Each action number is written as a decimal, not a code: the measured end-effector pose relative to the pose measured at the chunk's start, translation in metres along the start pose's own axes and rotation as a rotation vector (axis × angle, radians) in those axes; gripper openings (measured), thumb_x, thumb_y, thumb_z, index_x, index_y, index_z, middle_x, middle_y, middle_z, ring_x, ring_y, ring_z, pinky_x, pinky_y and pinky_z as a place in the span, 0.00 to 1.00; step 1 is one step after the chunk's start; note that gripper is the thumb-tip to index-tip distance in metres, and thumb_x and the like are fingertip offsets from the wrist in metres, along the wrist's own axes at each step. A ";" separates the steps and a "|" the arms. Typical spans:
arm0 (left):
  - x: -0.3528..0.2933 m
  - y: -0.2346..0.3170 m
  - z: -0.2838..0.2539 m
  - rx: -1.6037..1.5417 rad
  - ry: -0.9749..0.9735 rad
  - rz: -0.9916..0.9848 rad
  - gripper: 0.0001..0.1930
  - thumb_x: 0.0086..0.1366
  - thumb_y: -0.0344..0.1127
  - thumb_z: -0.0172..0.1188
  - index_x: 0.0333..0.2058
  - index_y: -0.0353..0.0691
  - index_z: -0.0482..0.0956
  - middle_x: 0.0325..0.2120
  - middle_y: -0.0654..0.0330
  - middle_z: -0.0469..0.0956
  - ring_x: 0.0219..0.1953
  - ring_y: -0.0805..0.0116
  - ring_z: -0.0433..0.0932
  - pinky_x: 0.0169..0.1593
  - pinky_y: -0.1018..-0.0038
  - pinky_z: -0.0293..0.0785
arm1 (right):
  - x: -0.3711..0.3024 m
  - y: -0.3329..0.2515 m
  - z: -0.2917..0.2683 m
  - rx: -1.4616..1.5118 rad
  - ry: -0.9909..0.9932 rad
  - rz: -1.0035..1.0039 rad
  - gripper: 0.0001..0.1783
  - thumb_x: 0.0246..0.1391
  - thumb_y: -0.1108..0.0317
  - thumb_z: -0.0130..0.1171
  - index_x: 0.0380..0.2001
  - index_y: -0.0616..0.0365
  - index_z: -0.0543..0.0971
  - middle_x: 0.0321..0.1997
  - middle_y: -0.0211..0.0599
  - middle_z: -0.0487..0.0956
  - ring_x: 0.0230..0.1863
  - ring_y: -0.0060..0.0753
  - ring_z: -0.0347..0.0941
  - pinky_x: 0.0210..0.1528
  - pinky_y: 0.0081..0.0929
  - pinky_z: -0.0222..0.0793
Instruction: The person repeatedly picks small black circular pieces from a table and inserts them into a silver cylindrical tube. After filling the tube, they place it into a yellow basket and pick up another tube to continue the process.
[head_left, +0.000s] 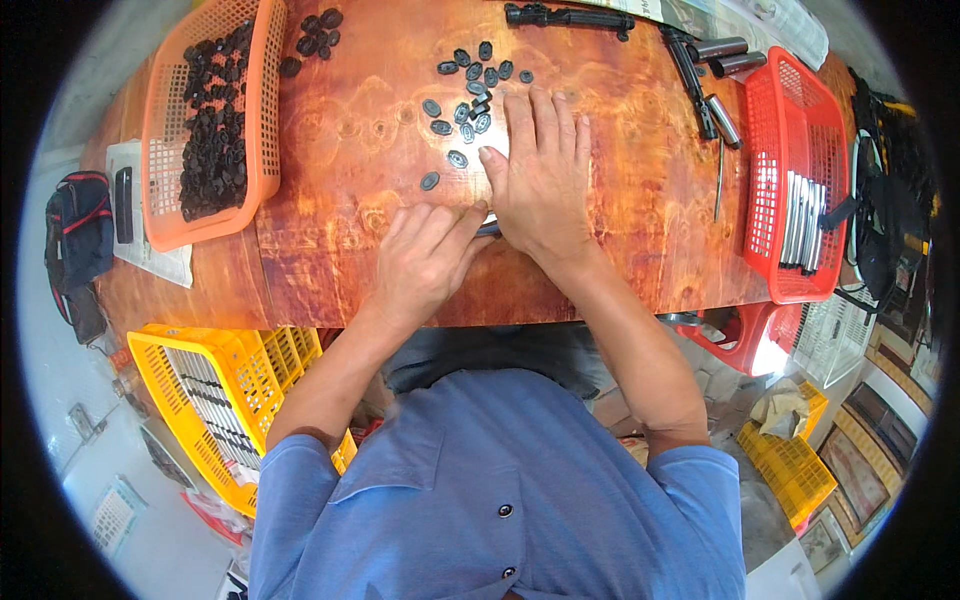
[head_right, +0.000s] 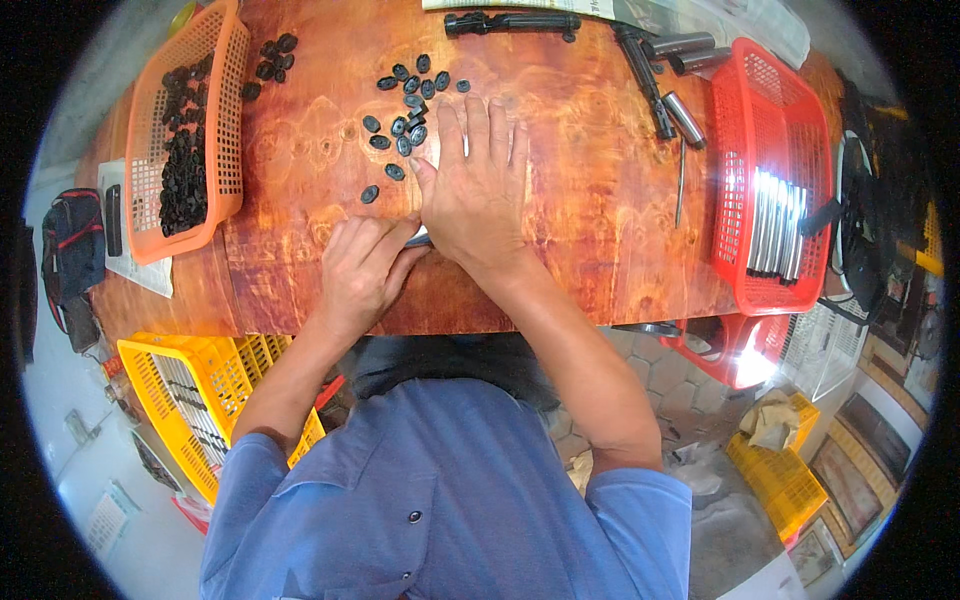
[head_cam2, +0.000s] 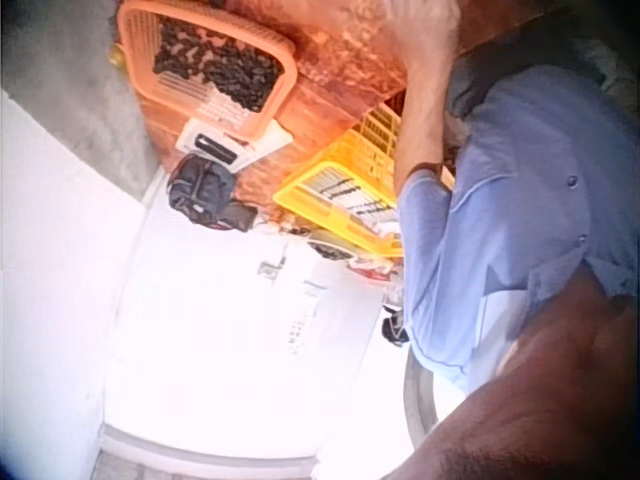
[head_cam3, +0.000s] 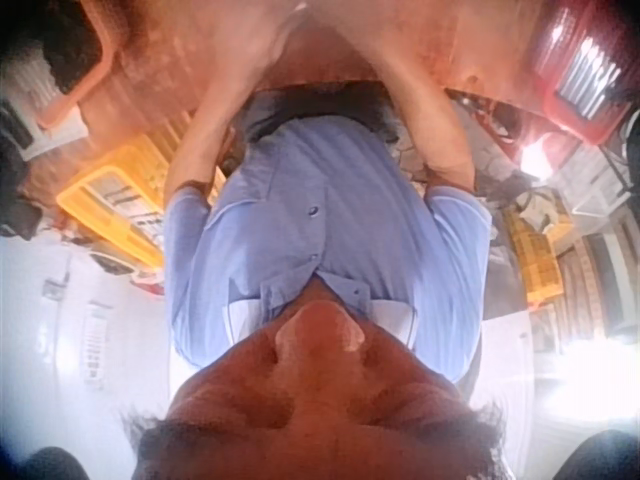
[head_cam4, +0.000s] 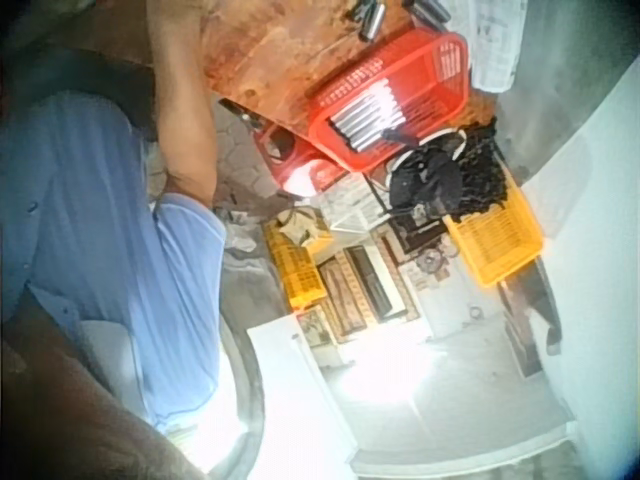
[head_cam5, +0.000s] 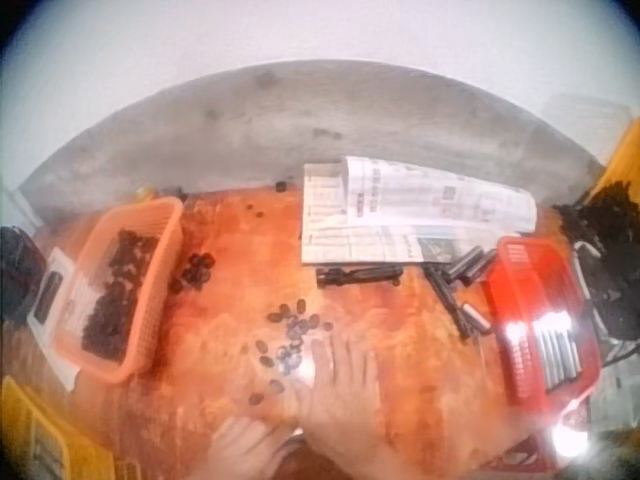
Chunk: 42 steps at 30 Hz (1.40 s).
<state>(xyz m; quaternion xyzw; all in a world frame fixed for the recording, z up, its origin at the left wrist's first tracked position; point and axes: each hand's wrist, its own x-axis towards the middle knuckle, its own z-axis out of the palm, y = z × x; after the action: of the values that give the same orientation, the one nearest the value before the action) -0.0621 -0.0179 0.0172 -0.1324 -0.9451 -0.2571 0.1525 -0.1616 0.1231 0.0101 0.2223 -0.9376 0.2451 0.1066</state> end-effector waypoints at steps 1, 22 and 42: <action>-0.001 0.000 0.001 -0.005 0.013 0.011 0.19 0.50 0.32 0.74 0.42 0.36 0.83 0.33 0.57 0.78 0.33 0.59 0.76 0.36 0.66 0.71 | -0.001 0.000 0.000 -0.003 -0.001 -0.008 0.34 0.58 0.57 0.62 0.64 0.62 0.69 0.67 0.53 0.67 0.70 0.60 0.58 0.71 0.58 0.49; -0.060 0.045 -0.028 -0.732 0.082 -0.548 0.18 0.70 0.42 0.61 0.52 0.38 0.77 0.33 0.53 0.79 0.35 0.64 0.79 0.40 0.64 0.74 | -0.013 0.047 0.016 0.645 0.149 0.272 0.26 0.72 0.58 0.48 0.62 0.70 0.69 0.62 0.51 0.72 0.62 0.45 0.68 0.68 0.37 0.61; -0.481 0.060 -0.256 0.487 0.268 -1.567 0.13 0.58 0.32 0.67 0.42 0.37 0.80 0.36 0.50 0.84 0.41 0.50 0.83 0.45 0.60 0.79 | -0.008 0.055 0.019 0.380 0.028 0.094 0.30 0.70 0.55 0.54 0.65 0.68 0.67 0.66 0.53 0.71 0.65 0.48 0.68 0.66 0.38 0.66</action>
<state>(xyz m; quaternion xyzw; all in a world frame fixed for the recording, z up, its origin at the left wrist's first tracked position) 0.4557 -0.1857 0.0828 0.6324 -0.7666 -0.0909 0.0650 -0.1823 0.1596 -0.0317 0.1910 -0.8823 0.4254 0.0643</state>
